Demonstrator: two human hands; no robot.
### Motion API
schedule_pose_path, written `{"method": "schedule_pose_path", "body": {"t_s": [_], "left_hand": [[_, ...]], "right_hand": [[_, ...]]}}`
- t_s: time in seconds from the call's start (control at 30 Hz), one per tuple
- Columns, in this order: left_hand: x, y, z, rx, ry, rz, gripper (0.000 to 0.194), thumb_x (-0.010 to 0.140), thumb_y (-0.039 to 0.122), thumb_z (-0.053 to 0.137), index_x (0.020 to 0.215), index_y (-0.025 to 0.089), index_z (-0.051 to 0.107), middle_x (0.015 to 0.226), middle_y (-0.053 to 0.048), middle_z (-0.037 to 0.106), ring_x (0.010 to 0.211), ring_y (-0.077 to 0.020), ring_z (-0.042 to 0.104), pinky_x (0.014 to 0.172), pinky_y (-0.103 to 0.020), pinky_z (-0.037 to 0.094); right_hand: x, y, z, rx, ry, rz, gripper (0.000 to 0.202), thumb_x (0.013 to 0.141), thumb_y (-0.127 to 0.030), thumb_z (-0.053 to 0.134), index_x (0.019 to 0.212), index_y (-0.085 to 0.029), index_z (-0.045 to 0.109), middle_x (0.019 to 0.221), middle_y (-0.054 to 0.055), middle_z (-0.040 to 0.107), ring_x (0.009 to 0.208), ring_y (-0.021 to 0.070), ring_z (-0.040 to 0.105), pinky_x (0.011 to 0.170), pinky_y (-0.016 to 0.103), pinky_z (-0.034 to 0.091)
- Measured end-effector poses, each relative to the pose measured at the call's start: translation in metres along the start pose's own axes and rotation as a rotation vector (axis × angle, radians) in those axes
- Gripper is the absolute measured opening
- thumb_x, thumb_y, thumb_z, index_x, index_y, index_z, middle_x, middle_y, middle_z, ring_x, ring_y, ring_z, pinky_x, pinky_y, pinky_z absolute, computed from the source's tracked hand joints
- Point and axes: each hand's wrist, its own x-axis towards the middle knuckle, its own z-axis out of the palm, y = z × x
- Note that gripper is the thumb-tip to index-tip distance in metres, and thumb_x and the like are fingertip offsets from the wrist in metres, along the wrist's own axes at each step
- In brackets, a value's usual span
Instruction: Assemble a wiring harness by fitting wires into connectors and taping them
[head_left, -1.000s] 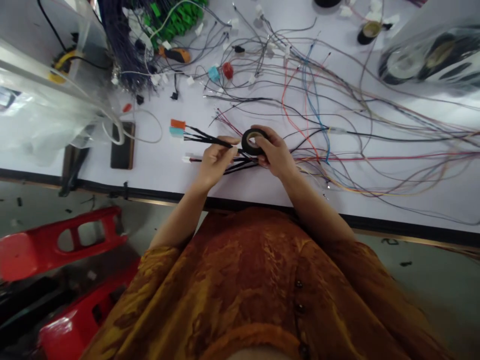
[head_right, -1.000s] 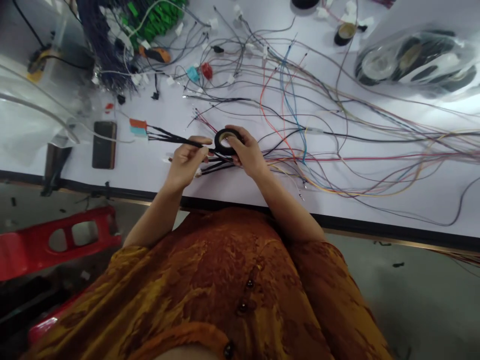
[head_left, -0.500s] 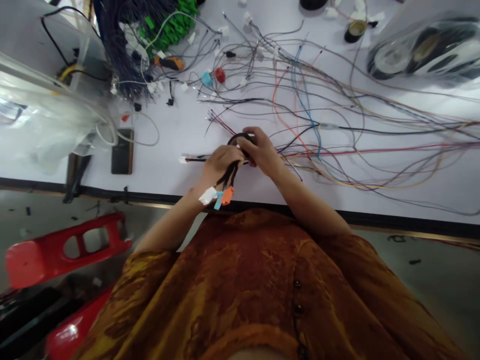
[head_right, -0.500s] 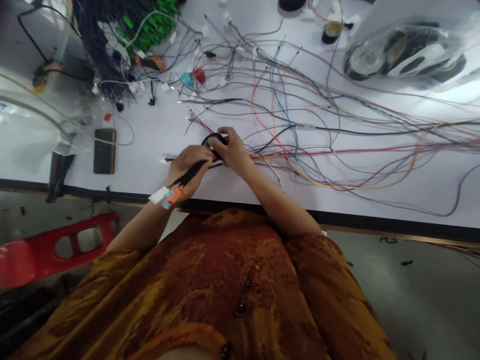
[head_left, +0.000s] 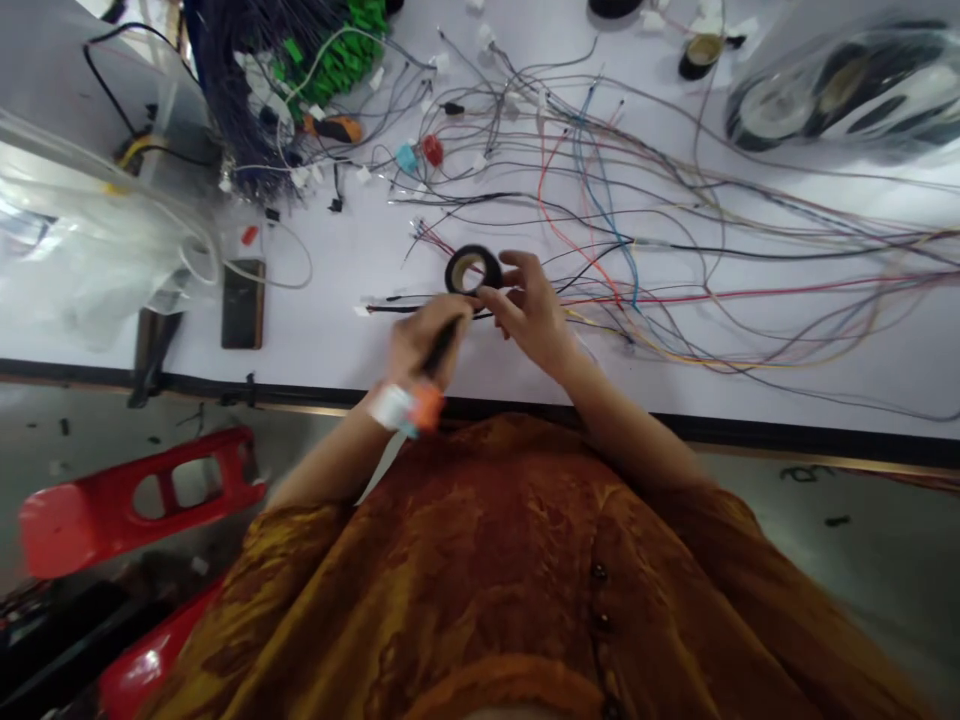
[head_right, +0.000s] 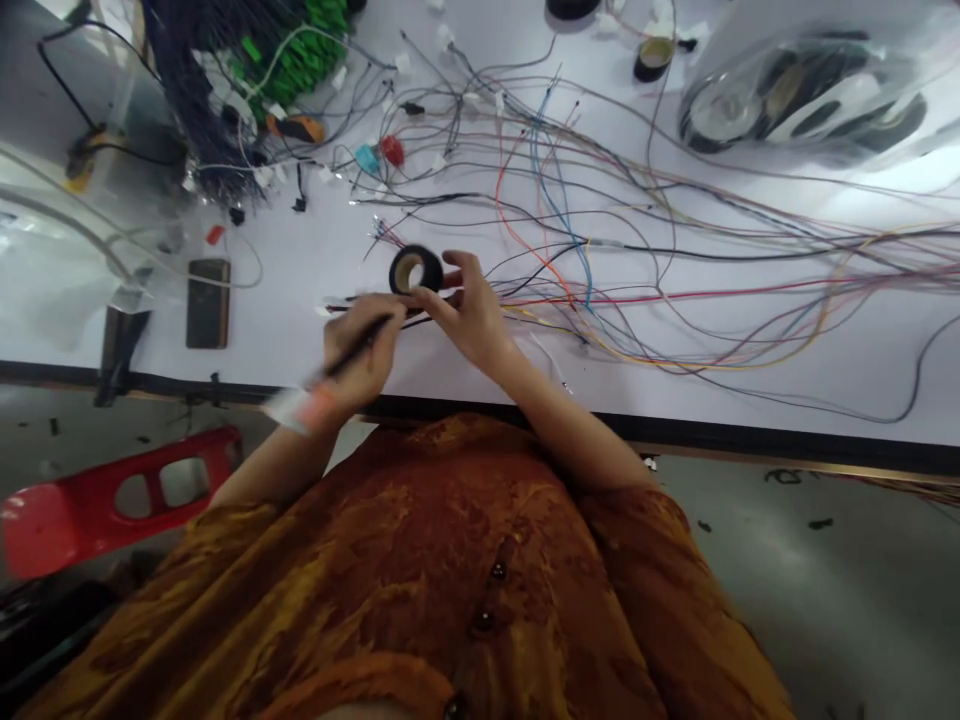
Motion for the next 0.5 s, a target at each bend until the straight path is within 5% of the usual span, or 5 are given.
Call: {"method": "schedule_pose_path", "body": {"t_s": [0.1,0.2,0.27,0.37,0.5], "left_hand": [[-0.009,0.002,-0.003,0.065,-0.055,0.132,0.018,0.099,0.035,0.056,0.090,0.022,0.066,0.106,-0.007,0.078,0.097,-0.0204,0.075,0.081,-0.033,0.062],[-0.011,-0.012,0.002,-0.221,0.174,-0.123,0.022,0.101,0.040,0.055,0.093,0.021,0.061,0.101,-0.007,0.077,0.084,-0.0156,0.076,0.071,-0.026,0.062],[-0.008,-0.025,0.009,-0.353,0.192,-0.269,0.028,0.096,0.049,0.062,0.096,0.021,0.061,0.103,-0.007,0.075,0.078,-0.0134,0.075,0.065,-0.023,0.062],[0.003,-0.040,0.020,-0.403,0.017,-0.289,0.040,0.083,0.055,0.075,0.101,0.020,0.066,0.110,-0.009,0.073,0.078,-0.0134,0.074,0.064,-0.022,0.061],[0.022,-0.045,0.032,-0.410,0.003,-0.375,0.035,0.089,0.053,0.069,0.089,0.018,0.069,0.066,-0.003,0.069,0.050,-0.0097,0.063,0.044,-0.017,0.048]], "right_hand": [[0.035,-0.002,-0.008,0.249,-0.154,0.297,0.029,0.087,-0.036,0.068,0.107,-0.019,0.056,0.075,-0.004,0.055,0.048,0.0052,0.040,0.038,0.017,0.031],[0.043,0.008,-0.018,0.463,-0.118,0.456,0.025,0.089,-0.035,0.064,0.108,-0.019,0.057,0.070,-0.007,0.050,0.040,0.0027,0.033,0.034,0.017,0.020],[0.039,0.017,-0.025,0.512,-0.061,0.474,0.024,0.090,-0.033,0.063,0.109,-0.020,0.058,0.071,-0.008,0.050,0.040,0.0023,0.035,0.035,0.016,0.020],[0.031,0.025,-0.031,0.492,-0.017,0.480,0.023,0.090,-0.033,0.061,0.109,-0.021,0.058,0.075,-0.007,0.051,0.040,0.0025,0.037,0.035,0.017,0.022],[0.009,0.025,-0.026,0.284,0.046,0.326,0.033,0.094,-0.041,0.057,0.123,-0.025,0.056,0.084,-0.002,0.060,0.049,0.0071,0.048,0.042,0.020,0.036]]}}
